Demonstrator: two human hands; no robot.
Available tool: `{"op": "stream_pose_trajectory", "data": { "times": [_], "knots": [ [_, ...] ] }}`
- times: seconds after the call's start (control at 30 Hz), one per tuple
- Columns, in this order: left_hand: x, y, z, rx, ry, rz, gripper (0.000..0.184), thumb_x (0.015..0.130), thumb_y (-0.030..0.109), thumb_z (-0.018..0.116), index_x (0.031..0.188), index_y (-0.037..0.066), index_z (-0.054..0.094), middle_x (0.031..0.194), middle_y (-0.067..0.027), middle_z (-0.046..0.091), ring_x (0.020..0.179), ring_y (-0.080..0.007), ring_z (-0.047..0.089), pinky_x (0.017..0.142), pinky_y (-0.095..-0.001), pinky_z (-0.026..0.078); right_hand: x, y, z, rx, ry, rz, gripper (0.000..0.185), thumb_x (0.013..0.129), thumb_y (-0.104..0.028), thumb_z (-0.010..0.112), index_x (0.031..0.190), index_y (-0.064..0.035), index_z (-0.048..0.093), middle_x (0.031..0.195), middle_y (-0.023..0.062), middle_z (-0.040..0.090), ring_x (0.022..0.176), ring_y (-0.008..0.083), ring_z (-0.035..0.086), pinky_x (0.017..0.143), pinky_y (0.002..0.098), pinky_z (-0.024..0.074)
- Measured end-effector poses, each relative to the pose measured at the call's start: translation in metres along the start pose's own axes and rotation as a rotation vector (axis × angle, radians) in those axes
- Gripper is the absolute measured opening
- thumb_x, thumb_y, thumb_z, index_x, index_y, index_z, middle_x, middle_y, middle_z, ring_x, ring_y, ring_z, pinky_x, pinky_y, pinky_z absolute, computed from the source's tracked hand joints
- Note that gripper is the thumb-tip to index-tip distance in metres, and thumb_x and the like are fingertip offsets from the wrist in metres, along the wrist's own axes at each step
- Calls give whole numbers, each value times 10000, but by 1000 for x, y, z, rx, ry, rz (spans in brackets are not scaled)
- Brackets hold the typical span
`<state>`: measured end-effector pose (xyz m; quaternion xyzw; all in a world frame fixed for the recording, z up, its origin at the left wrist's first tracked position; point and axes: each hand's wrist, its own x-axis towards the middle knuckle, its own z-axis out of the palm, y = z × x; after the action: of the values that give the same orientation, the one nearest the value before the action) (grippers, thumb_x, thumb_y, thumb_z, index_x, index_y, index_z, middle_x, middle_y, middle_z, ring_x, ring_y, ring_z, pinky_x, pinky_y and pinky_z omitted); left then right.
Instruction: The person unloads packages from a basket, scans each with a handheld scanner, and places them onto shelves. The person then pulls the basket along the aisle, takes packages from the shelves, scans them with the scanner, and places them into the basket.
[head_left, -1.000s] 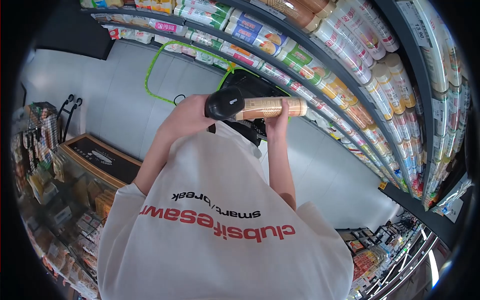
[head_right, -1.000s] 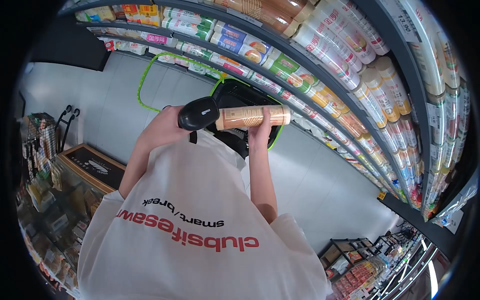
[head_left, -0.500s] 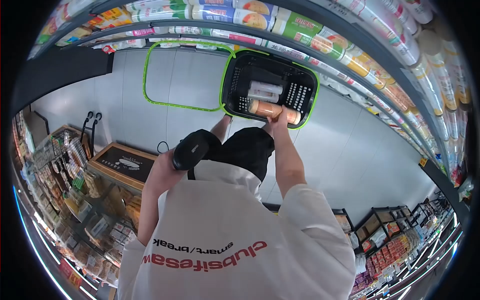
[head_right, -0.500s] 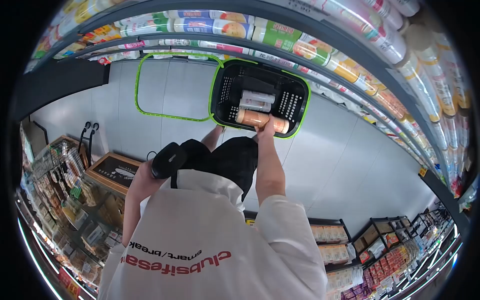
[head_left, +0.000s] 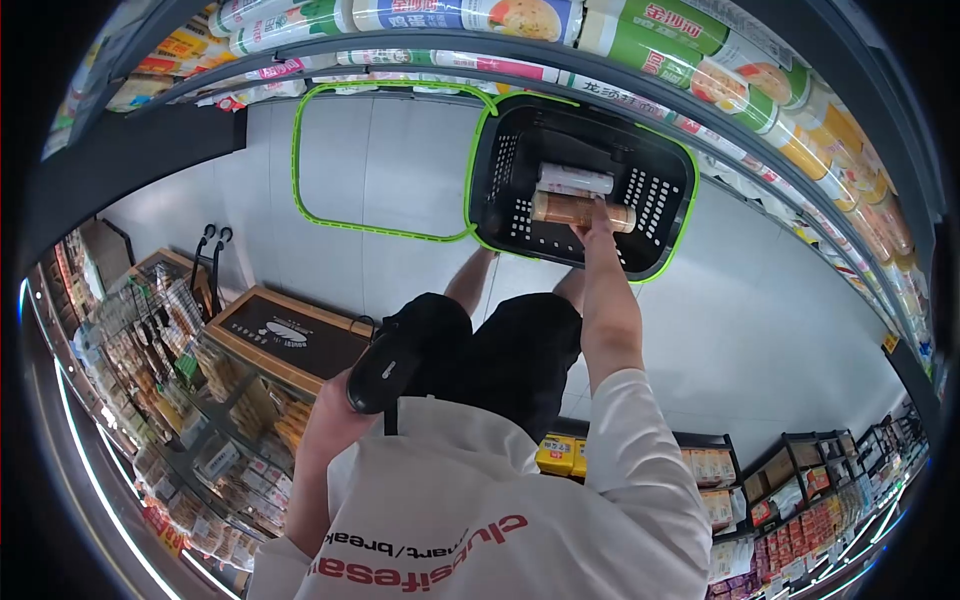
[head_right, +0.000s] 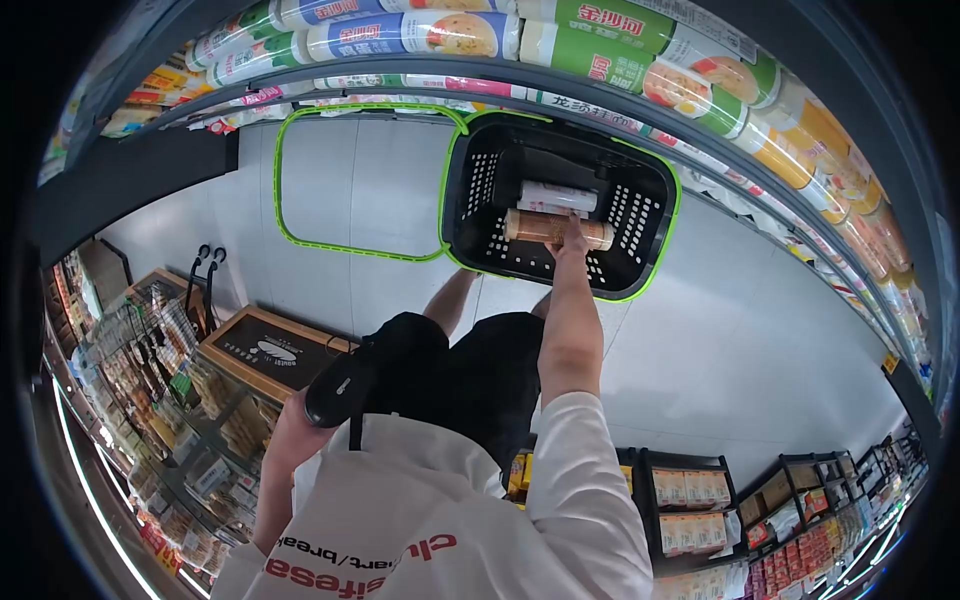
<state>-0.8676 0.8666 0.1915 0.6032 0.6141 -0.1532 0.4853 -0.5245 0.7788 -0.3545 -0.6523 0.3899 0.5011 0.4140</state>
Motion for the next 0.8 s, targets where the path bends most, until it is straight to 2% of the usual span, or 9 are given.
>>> {"op": "stream_pose_trajectory", "data": {
  "times": [0.1, 0.2, 0.3, 0.4, 0.43, 0.5, 0.57, 0.63, 0.8],
  "knots": [
    [1, -1, -3, -7, -2, 3, 358, 734, 24, 684, 1083, -22, 617, 915, -211, 664, 884, -375, 662, 779, -346, 506, 21, 10, -3, 31, 62, -40, 521, 842, -409, 719, 1211, -76, 563, 1033, 102, 634, 823, 240, 644, 681, 419, 593],
    [-3, -9, -3, -38, 23, 6, 347, 734, 30, 694, 1068, -27, 617, 920, -208, 660, 876, -371, 655, 786, -345, 504, -3, 4, 6, 12, 285, -40, 374, 883, -309, 693, 1090, -10, 604, 900, 114, 621, 727, 227, 637, 611, 381, 607],
    [-5, 0, -5, -76, 25, 39, 321, 737, 30, 696, 1043, -29, 619, 923, -205, 661, 871, -366, 656, 780, -347, 505, -44, 9, -4, -114, 178, -94, 233, 890, -167, 586, 1037, 14, 582, 878, 118, 604, 744, 235, 616, 599, 378, 596],
    [-7, 14, -9, -112, 19, 133, 294, 742, 30, 693, 1021, -29, 619, 906, -208, 670, 868, -379, 662, 763, -356, 511, -68, 38, -30, -153, 181, -242, 210, 901, -240, 562, 941, -42, 619, 868, 104, 607, 756, 249, 618, 557, 383, 574],
    [-8, 13, -11, -87, 15, 133, 293, 748, 35, 705, 1020, -35, 621, 896, -193, 677, 847, -301, 651, 760, -343, 509, -98, 35, -40, -332, 163, -231, 236, 904, -272, 590, 929, -41, 631, 844, 100, 616, 776, 249, 638, 557, 366, 570],
    [-12, 7, -16, -36, 4, 130, 295, 759, 44, 729, 1019, -47, 623, 874, -164, 691, 806, -143, 630, 753, -318, 507, -70, 73, -83, -388, 173, -468, 258, 873, -293, 659, 941, -44, 663, 826, 84, 644, 733, 211, 648, 521, 310, 550],
    [-14, 16, -21, -73, 43, 199, 284, 757, 38, 728, 1006, -47, 623, 865, -167, 689, 784, -163, 632, 752, -322, 510, -144, 67, -108, -474, 156, -314, 235, 845, -257, 659, 891, -26, 671, 756, 94, 636, 620, 196, 630, 487, 318, 522],
    [-15, 22, -27, -99, 63, 257, 277, 755, 41, 731, 996, -45, 625, 857, -169, 687, 772, -184, 640, 750, -326, 513, -167, 77, -138, -415, 188, -245, 299, 874, -219, 607, 1095, -19, 637, 979, 110, 634, 896, 220, 643, 621, 343, 577],
    [-17, 36, -46, -175, 71, 377, 277, 754, 65, 742, 982, -43, 629, 853, -172, 688, 781, -216, 667, 745, -330, 514, -216, 72, -205, -470, 124, -194, 322, 873, -195, 601, 1130, -1, 604, 1051, 121, 592, 952, 235, 606, 726, 406, 623]
  ]
}}
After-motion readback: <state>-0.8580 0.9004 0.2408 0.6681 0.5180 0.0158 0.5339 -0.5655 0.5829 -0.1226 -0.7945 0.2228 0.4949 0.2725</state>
